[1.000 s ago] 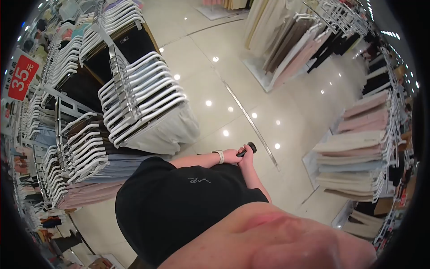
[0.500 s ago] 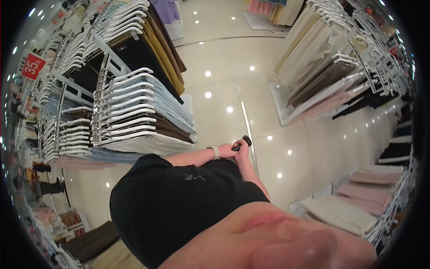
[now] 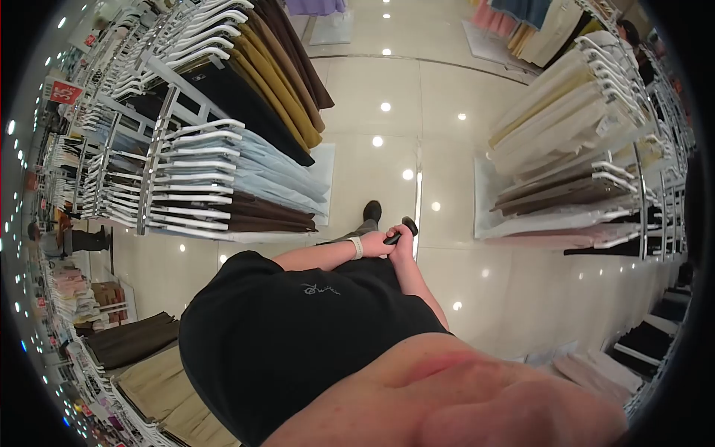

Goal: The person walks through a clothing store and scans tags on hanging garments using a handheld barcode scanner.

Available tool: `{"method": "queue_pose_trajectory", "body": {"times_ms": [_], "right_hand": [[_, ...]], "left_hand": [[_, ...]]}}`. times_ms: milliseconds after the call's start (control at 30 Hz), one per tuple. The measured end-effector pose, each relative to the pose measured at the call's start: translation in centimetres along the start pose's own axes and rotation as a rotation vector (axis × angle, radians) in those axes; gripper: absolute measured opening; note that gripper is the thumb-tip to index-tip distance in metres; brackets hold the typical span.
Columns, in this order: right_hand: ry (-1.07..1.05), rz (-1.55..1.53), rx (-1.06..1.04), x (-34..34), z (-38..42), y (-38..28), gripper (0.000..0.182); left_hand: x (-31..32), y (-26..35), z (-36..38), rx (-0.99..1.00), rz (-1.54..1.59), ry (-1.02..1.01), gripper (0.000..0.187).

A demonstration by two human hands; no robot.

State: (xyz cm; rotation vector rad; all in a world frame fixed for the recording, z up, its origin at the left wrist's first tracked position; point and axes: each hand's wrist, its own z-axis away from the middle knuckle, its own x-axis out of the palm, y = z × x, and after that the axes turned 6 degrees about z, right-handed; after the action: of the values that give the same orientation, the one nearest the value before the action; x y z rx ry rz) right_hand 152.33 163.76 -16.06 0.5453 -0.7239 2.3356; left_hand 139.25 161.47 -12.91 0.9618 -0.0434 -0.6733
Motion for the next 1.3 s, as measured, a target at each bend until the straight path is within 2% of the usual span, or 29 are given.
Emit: {"method": "queue_pose_trajectory", "body": {"times_ms": [67, 300, 333, 400, 433, 533, 733, 867, 967, 1000, 1067, 1133, 1267, 1300], "right_hand": [[-0.009, 0.022, 0.002, 0.5, -2.6, -1.3, 0.010], [-0.035, 0.177, -0.018, 5.3, -11.7, -9.3, 0.009], [-0.058, 0.167, -0.012, 6.7, -13.2, -10.7, 0.010], [-0.114, 0.173, 0.007, 9.9, -15.9, -13.1, 0.011], [-0.163, 0.183, 0.024, 11.7, -16.7, -14.2, 0.011], [-0.288, 0.171, 0.061, 16.2, -19.3, -16.0, 0.013], [-0.261, 0.136, 0.192, 21.7, -23.8, -18.8, 0.017], [-0.253, 0.198, 0.224, 25.0, -29.1, -21.4, 0.014], [-0.316, 0.182, 0.232, 28.0, -34.0, -24.5, 0.012], [-0.324, 0.192, 0.219, 29.0, -35.5, -26.0, 0.013], [-0.330, 0.206, 0.196, 30.6, -38.2, -29.1, 0.013], [-0.344, 0.132, 0.211, 32.4, -41.5, -32.4, 0.015], [-0.331, 0.203, 0.186, 36.5, -44.1, -38.8, 0.014], [-0.328, 0.236, 0.189, 38.1, -45.9, -40.7, 0.014]], "left_hand": [[-1.0, 0.2, -2.5, 0.032, 0.024, 0.044, 0.059], [-8.3, 3.7, -13.0, -0.037, 0.064, -0.058, 0.063], [-9.9, 4.7, -14.0, 0.035, 0.055, 0.013, 0.059], [-14.1, 7.2, -15.3, -0.048, 0.109, -0.003, 0.055], [-15.9, 7.9, -15.6, 0.007, 0.155, 0.043, 0.052], [-19.6, 7.6, -18.2, 0.105, 0.063, 0.157, 0.055], [-25.4, 8.2, -22.3, -0.047, 0.216, 0.094, 0.062], [-29.2, 8.7, -26.7, -0.089, 0.319, 0.042, 0.044], [-32.3, 9.4, -31.3, 0.064, 0.112, 0.105, 0.035], [-33.5, 10.3, -33.1, 0.056, 0.145, 0.107, 0.035], [-35.4, 12.2, -36.4, 0.033, 0.212, 0.102, 0.036], [-37.7, 13.9, -40.3, 0.096, 0.140, 0.124, 0.039], [-41.4, 18.3, -45.7, 0.162, 0.126, 0.153, 0.050], [-42.9, 20.0, -46.8, 0.056, 0.226, 0.112, 0.060]]}}
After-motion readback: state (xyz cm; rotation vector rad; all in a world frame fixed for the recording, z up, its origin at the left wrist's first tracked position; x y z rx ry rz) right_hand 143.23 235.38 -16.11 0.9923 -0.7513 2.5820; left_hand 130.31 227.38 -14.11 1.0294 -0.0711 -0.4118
